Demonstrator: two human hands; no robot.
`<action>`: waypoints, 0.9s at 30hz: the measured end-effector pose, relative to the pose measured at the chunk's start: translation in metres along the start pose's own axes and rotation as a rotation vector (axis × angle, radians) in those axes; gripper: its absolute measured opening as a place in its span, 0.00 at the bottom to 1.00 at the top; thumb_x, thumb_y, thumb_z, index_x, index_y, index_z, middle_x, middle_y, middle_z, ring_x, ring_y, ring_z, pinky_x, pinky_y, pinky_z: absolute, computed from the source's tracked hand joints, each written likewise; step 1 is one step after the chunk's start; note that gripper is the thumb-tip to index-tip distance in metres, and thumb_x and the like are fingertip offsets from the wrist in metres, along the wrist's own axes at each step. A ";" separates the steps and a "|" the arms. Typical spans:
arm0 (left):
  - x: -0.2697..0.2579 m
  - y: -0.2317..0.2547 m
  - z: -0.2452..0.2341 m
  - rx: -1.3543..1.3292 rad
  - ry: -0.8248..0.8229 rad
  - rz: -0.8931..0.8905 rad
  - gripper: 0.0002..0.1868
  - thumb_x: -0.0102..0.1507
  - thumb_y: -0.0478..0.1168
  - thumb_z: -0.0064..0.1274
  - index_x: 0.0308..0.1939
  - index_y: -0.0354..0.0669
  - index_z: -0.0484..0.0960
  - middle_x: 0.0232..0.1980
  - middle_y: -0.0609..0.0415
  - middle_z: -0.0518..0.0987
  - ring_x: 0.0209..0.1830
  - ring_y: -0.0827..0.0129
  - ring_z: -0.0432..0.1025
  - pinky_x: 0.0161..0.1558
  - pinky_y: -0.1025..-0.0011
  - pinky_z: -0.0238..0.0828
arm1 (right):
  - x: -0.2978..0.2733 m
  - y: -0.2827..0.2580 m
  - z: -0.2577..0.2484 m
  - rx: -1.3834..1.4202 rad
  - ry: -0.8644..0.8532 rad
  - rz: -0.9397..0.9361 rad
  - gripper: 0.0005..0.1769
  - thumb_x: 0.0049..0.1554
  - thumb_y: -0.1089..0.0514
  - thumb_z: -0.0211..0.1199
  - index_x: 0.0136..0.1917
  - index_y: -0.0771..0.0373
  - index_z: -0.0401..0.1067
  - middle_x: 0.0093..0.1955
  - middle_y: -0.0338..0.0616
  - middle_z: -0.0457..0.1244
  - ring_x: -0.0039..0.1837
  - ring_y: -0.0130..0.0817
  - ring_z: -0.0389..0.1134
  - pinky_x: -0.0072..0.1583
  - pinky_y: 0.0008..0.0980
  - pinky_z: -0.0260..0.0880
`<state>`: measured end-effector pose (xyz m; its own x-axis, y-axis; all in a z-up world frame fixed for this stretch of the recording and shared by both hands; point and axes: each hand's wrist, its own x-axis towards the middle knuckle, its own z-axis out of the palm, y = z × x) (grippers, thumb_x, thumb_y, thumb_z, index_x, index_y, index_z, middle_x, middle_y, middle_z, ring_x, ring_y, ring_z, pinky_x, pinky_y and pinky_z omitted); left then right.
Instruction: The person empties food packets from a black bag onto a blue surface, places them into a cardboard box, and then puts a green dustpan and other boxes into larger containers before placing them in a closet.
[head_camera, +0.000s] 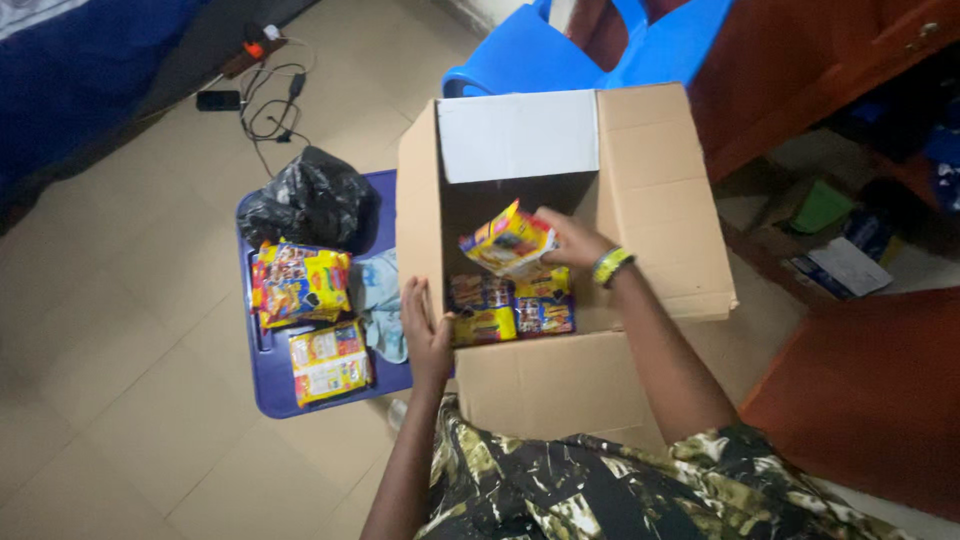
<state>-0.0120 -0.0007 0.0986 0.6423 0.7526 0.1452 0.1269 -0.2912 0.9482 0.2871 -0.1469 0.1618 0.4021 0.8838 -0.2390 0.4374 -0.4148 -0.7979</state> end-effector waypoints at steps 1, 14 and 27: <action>0.001 0.010 -0.003 0.002 -0.010 0.000 0.35 0.61 0.41 0.54 0.72 0.36 0.66 0.78 0.38 0.61 0.81 0.44 0.53 0.78 0.54 0.44 | 0.005 0.023 0.015 0.006 0.005 0.006 0.28 0.45 0.67 0.71 0.57 0.61 0.64 0.50 0.44 0.69 0.56 0.37 0.71 0.56 0.39 0.73; 0.008 0.026 -0.003 0.004 0.001 -0.028 0.36 0.58 0.37 0.53 0.71 0.38 0.66 0.78 0.39 0.61 0.80 0.45 0.53 0.78 0.54 0.46 | 0.015 0.095 0.101 -0.864 -0.524 0.355 0.31 0.47 0.53 0.78 0.64 0.50 0.74 0.74 0.49 0.53 0.70 0.55 0.61 0.66 0.51 0.66; 0.004 0.038 -0.003 0.004 0.043 -0.052 0.36 0.57 0.36 0.53 0.71 0.38 0.68 0.76 0.39 0.63 0.79 0.46 0.56 0.77 0.55 0.48 | 0.054 0.135 0.142 -0.687 -0.213 0.494 0.29 0.63 0.59 0.60 0.75 0.48 0.57 0.75 0.54 0.55 0.71 0.64 0.61 0.63 0.69 0.67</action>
<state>-0.0069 -0.0070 0.1364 0.6020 0.7912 0.1080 0.1621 -0.2536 0.9536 0.2534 -0.1244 -0.0372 0.5447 0.5619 -0.6226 0.6686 -0.7391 -0.0822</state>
